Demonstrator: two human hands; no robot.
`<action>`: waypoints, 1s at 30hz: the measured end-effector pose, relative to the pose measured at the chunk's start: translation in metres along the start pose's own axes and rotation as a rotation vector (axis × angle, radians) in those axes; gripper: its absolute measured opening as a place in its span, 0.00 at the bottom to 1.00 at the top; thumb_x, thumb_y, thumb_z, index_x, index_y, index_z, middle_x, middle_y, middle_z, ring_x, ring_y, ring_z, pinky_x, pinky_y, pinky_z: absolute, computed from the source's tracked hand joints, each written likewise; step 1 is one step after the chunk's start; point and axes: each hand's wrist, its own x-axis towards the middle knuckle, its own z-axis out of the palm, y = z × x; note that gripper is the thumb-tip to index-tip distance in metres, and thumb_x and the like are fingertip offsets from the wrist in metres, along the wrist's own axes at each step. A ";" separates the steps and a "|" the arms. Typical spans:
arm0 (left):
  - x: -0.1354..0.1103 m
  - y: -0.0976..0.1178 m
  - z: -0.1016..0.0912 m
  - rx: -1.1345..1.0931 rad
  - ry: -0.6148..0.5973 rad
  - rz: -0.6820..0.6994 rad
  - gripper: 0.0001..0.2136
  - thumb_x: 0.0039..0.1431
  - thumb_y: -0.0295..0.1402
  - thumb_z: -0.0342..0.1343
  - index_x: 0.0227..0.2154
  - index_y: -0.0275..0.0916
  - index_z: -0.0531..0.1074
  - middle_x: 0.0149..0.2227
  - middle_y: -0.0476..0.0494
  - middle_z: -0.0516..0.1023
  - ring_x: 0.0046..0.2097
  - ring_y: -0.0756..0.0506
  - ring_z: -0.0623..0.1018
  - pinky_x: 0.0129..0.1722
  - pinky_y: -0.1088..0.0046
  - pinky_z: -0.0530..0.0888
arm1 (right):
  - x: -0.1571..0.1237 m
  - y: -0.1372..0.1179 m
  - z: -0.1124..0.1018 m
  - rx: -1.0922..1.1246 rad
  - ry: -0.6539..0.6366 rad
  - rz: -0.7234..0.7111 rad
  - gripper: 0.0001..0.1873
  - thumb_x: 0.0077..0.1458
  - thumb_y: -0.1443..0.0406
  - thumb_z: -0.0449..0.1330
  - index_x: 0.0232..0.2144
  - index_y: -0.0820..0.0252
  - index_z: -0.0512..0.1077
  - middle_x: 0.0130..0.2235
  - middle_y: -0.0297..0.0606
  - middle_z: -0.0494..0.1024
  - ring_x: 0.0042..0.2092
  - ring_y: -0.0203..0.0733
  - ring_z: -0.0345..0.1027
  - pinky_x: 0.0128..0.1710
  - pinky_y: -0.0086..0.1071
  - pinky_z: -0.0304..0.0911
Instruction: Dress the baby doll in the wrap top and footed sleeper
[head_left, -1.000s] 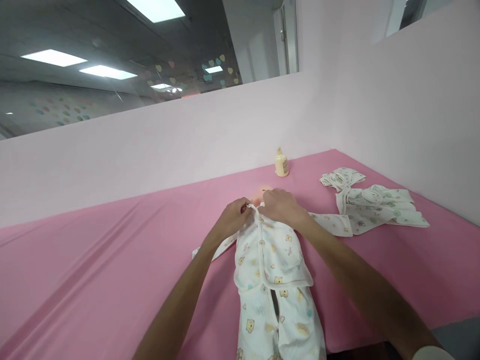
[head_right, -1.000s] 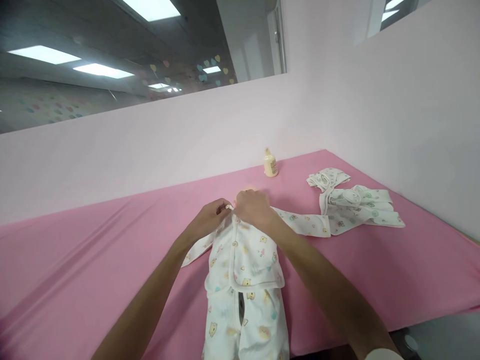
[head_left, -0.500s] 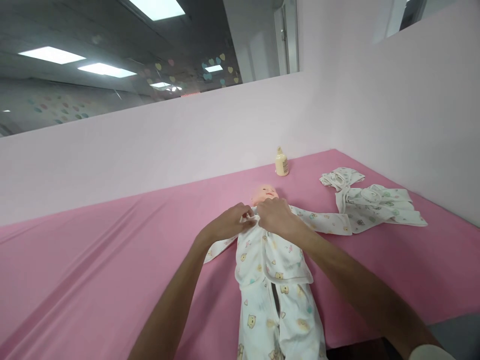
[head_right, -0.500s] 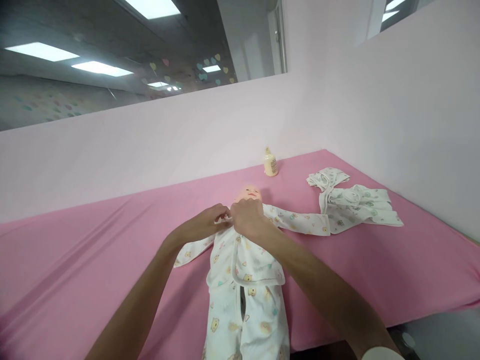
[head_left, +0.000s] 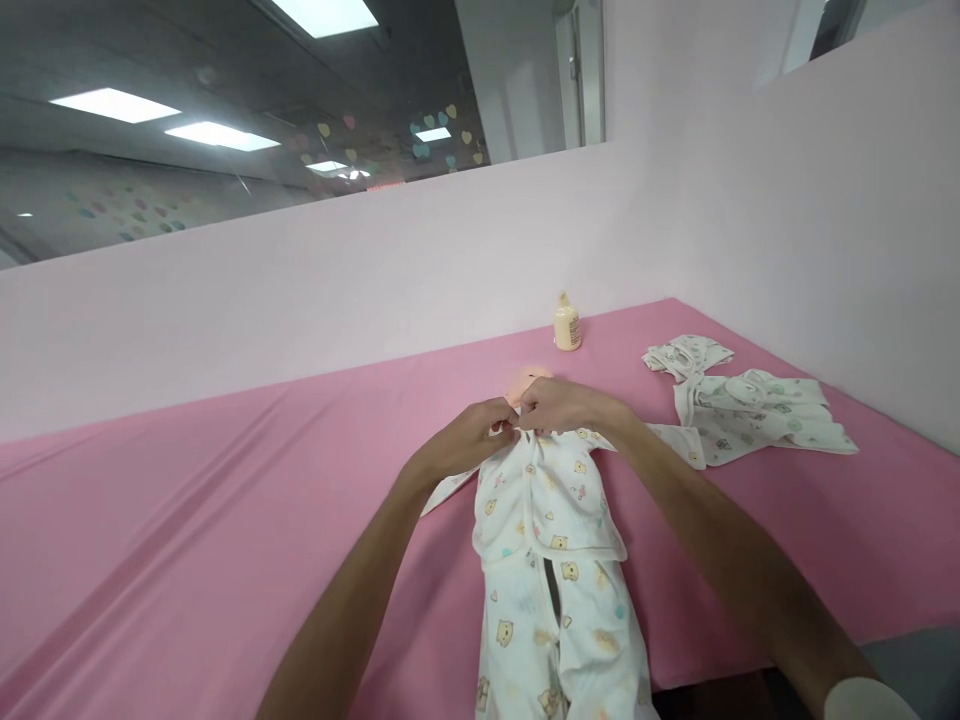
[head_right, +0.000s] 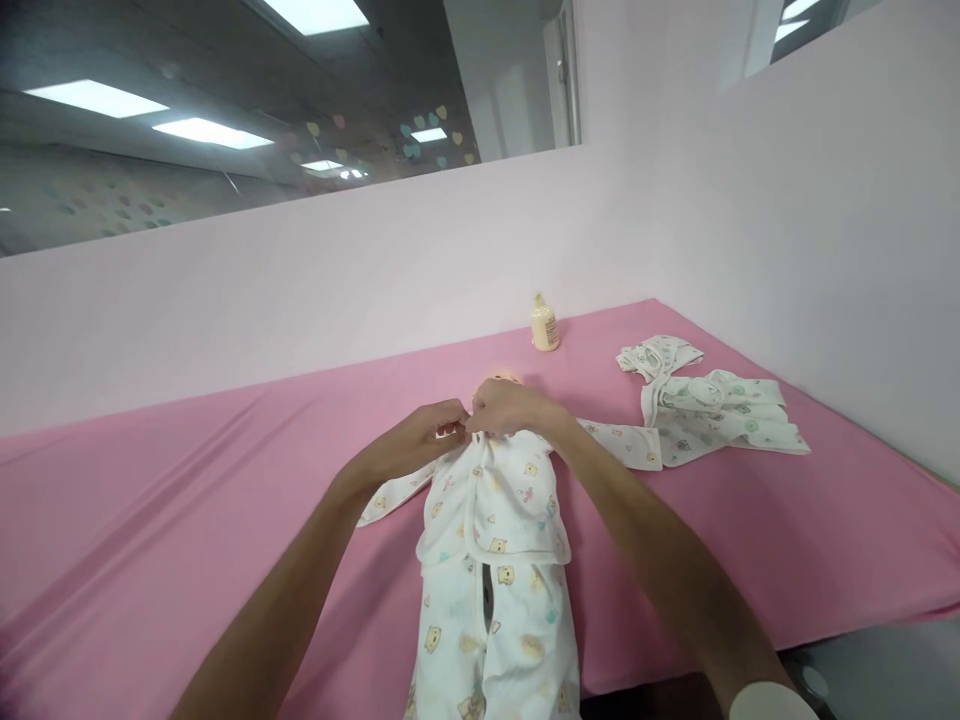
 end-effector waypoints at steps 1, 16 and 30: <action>-0.001 0.001 -0.001 -0.028 -0.002 -0.002 0.08 0.56 0.35 0.48 0.25 0.39 0.64 0.31 0.48 0.67 0.32 0.48 0.66 0.32 0.72 0.64 | 0.000 0.002 -0.002 0.053 -0.028 -0.023 0.09 0.46 0.67 0.56 0.18 0.60 0.61 0.22 0.31 0.69 0.25 0.32 0.62 0.23 0.25 0.53; -0.002 -0.005 -0.005 -0.140 -0.026 -0.062 0.11 0.58 0.41 0.50 0.32 0.39 0.70 0.35 0.48 0.69 0.34 0.49 0.66 0.34 0.73 0.66 | 0.005 0.005 0.001 -0.238 -0.031 0.019 0.08 0.46 0.72 0.54 0.18 0.61 0.62 0.23 0.32 0.66 0.24 0.31 0.54 0.23 0.28 0.47; -0.014 0.000 -0.016 -0.105 -0.396 -0.074 0.05 0.52 0.32 0.53 0.30 0.38 0.72 0.34 0.49 0.73 0.35 0.49 0.70 0.34 0.74 0.65 | -0.034 -0.042 0.034 -0.735 0.017 -0.057 0.08 0.51 0.63 0.58 0.23 0.60 0.67 0.25 0.36 0.72 0.30 0.40 0.67 0.27 0.30 0.50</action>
